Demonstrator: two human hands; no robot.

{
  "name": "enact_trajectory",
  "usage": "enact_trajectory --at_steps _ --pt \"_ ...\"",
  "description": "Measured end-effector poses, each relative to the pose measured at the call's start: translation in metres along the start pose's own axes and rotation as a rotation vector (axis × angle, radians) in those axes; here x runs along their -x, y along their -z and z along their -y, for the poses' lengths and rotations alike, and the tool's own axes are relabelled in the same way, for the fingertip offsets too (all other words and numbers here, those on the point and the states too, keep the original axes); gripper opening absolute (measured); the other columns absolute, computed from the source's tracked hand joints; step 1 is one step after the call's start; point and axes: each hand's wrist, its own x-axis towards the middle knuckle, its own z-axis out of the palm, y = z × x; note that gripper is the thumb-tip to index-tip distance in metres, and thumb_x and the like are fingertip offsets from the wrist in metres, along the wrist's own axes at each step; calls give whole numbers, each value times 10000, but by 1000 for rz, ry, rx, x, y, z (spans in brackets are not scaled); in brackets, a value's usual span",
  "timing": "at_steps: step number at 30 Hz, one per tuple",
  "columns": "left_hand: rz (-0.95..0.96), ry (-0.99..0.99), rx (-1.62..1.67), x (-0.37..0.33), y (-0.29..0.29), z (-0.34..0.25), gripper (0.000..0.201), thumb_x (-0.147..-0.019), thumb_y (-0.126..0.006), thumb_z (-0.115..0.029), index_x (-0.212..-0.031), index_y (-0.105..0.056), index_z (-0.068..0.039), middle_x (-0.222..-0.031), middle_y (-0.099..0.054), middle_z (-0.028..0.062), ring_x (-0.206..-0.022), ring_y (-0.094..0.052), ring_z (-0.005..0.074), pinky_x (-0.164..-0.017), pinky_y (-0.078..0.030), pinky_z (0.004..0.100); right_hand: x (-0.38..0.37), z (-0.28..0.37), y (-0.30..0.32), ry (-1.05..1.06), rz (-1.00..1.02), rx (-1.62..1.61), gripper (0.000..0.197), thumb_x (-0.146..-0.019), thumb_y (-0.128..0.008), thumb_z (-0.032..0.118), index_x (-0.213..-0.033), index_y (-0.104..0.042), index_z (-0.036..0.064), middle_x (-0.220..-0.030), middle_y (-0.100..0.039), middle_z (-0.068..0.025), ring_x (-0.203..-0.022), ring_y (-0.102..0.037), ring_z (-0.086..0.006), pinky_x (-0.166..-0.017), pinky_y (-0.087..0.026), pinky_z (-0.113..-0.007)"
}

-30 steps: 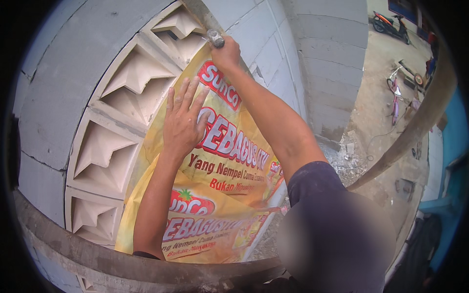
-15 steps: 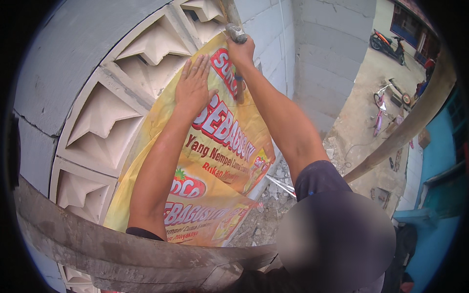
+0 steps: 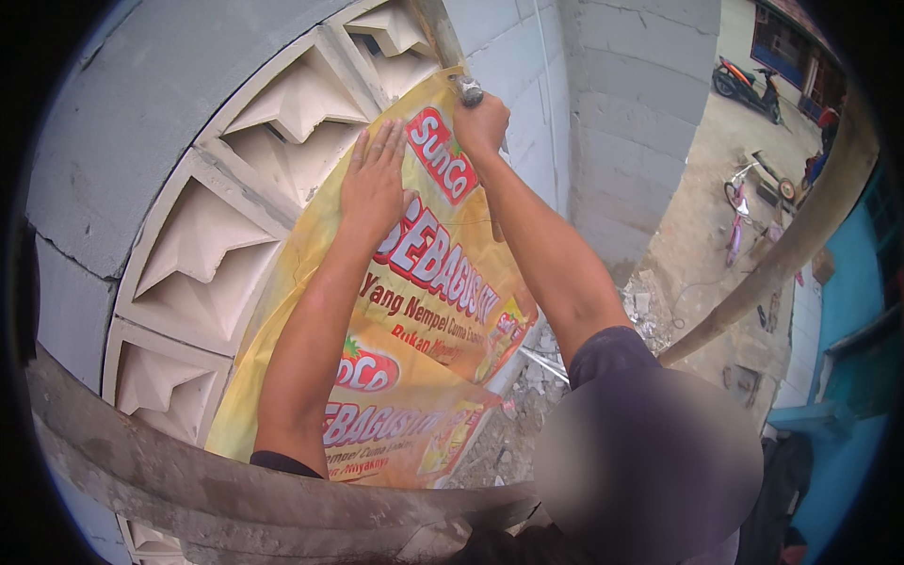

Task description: The person installs a plastic sheet onto a concrete block wall using a hammer to drive small nails through the plastic and into the wall while standing on a wooden scaffold.

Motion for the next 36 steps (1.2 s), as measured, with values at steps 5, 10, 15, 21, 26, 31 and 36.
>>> enact_trajectory --at_steps 5,10,15,21,26,31,36 --pt "46 12 -72 1 -2 1 923 -893 -665 -498 -1608 -260 -77 -1703 -194 13 -1575 -105 145 -1291 17 405 -6 28 -14 -99 36 25 238 -834 -717 223 -910 -756 1 -921 -722 -274 -914 -703 -457 -815 -548 -500" --pt "-14 6 29 -6 1 -4 996 -816 -766 -432 -1598 -269 -68 -1688 -229 20 -1564 -154 145 -1299 -52 395 -30 11 -28 -230 -85 -64 191 -819 -698 150 -829 -737 -37 -810 -725 -215 -769 -715 -329 -724 -565 -430" --pt "-12 3 34 0 -5 0 987 -815 -766 -420 -1595 -277 -64 -1689 -228 23 -1563 -159 150 -1300 -53 401 -28 5 -45 -293 -131 -174 165 -815 -688 105 -731 -705 -37 -682 -725 -117 -592 -706 -187 -592 -565 -347" --pt "-34 12 35 3 -10 5 988 -804 -772 -402 -1593 -283 -65 -1687 -234 29 -1563 -164 154 -1299 -53 402 -20 10 -46 -223 -62 -195 220 -793 -711 130 -873 -727 -75 -843 -720 -288 -841 -727 -431 -788 -557 -480" --pt "-39 1 47 2 -9 2 987 -801 -775 -403 -1590 -291 -61 -1685 -239 33 -1562 -167 157 -1299 -55 403 -17 5 -43 -146 -129 -159 162 -815 -682 103 -730 -709 -33 -660 -714 -112 -557 -684 -178 -567 -547 -332" --pt "-12 8 50 6 -5 4 993 -804 -775 -401 -1592 -281 -56 -1687 -233 34 -1564 -156 157 -1299 -56 405 -2 30 -36 -164 -105 -165 177 -816 -698 128 -824 -730 -46 -781 -728 -219 -744 -723 -347 -710 -561 -434" --pt "-149 -109 394 12 14 19 814 -856 -759 -286 -1542 -401 -34 -1606 -402 108 -1514 -319 257 -1271 -182 438 -8 49 -23 -216 -71 -56 190 -826 -729 149 -898 -747 -26 -915 -731 -264 -907 -717 -436 -828 -557 -494"
